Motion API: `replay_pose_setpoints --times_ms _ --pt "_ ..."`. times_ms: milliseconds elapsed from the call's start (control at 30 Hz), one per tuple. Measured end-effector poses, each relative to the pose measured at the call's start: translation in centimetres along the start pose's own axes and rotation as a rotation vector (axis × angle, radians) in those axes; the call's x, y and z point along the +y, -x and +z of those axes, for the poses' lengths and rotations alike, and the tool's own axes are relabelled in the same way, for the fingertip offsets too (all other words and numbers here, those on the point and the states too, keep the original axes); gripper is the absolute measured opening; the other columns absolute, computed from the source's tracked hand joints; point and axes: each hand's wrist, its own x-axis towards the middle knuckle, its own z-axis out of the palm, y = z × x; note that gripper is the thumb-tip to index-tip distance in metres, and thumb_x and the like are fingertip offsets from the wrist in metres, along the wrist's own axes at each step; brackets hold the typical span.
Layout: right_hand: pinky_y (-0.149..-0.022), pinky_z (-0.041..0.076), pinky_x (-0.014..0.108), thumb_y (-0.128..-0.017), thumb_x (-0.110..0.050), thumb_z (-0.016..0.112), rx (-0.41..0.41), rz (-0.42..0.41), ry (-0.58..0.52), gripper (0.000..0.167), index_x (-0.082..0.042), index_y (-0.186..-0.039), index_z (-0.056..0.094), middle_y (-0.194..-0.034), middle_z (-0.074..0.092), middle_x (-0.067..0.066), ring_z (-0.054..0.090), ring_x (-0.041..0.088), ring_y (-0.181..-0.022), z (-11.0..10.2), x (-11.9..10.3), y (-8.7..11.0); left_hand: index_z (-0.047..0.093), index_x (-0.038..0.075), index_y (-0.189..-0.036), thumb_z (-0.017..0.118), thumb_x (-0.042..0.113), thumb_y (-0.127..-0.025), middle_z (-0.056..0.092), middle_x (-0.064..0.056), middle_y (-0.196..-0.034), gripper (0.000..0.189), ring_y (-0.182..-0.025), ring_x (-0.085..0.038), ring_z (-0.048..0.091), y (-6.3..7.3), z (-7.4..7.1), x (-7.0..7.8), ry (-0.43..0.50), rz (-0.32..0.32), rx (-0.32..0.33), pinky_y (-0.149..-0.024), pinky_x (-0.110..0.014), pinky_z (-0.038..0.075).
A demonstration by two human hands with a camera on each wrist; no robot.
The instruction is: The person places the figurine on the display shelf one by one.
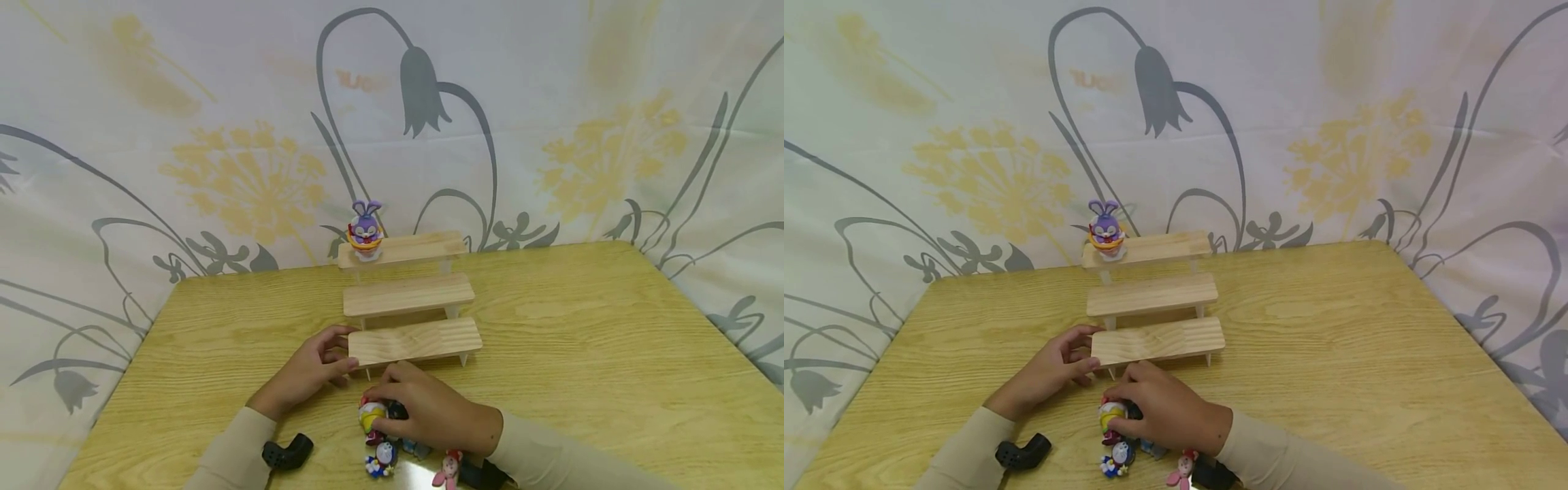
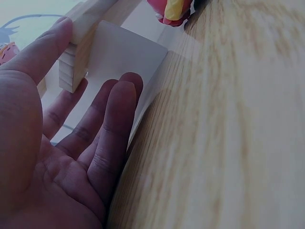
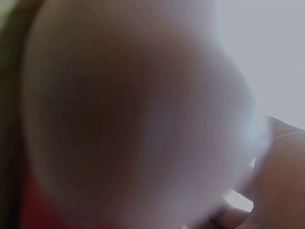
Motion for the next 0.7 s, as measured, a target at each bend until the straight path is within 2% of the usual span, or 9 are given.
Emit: replay_pose_setpoints --times_ms 300,467,700 --pt "-0.080 0.043 0.016 -0.100 -0.035 0.062 -0.014 -0.023 0.022 0.029 -0.027 -0.128 0.068 -0.111 0.055 -0.010 0.045 0.001 -0.096 0.05 0.28 0.25 0.040 0.007 -0.147 0.065 0.023 -0.099 0.053 -0.021 -0.130 0.056 -0.095 -0.019 0.067 -0.06 0.09 -0.04 -0.005 0.006 -0.001 -0.075 -0.036 0.060" --pt "-0.082 0.045 0.019 -0.102 -0.041 0.058 -0.026 -0.016 0.017 0.031 -0.029 -0.129 0.067 -0.114 0.057 -0.009 0.047 0.002 -0.099 -0.04 0.10 0.32 0.040 0.008 -0.148 0.065 0.023 -0.099 0.054 -0.020 -0.131 0.056 -0.094 -0.018 0.067 -0.03 0.10 -0.07 -0.006 0.014 -0.005 -0.075 -0.036 0.060" --pt "-0.090 0.049 0.028 -0.101 -0.047 0.055 -0.017 -0.013 0.067 0.034 -0.030 -0.128 0.065 -0.119 0.061 -0.009 0.052 0.006 -0.107 0.13 0.00 0.29 0.040 0.007 -0.148 0.064 0.023 -0.100 0.054 -0.022 -0.131 0.056 -0.093 -0.017 0.067 0.06 0.08 -0.06 -0.008 0.013 -0.003 -0.075 -0.036 0.060"
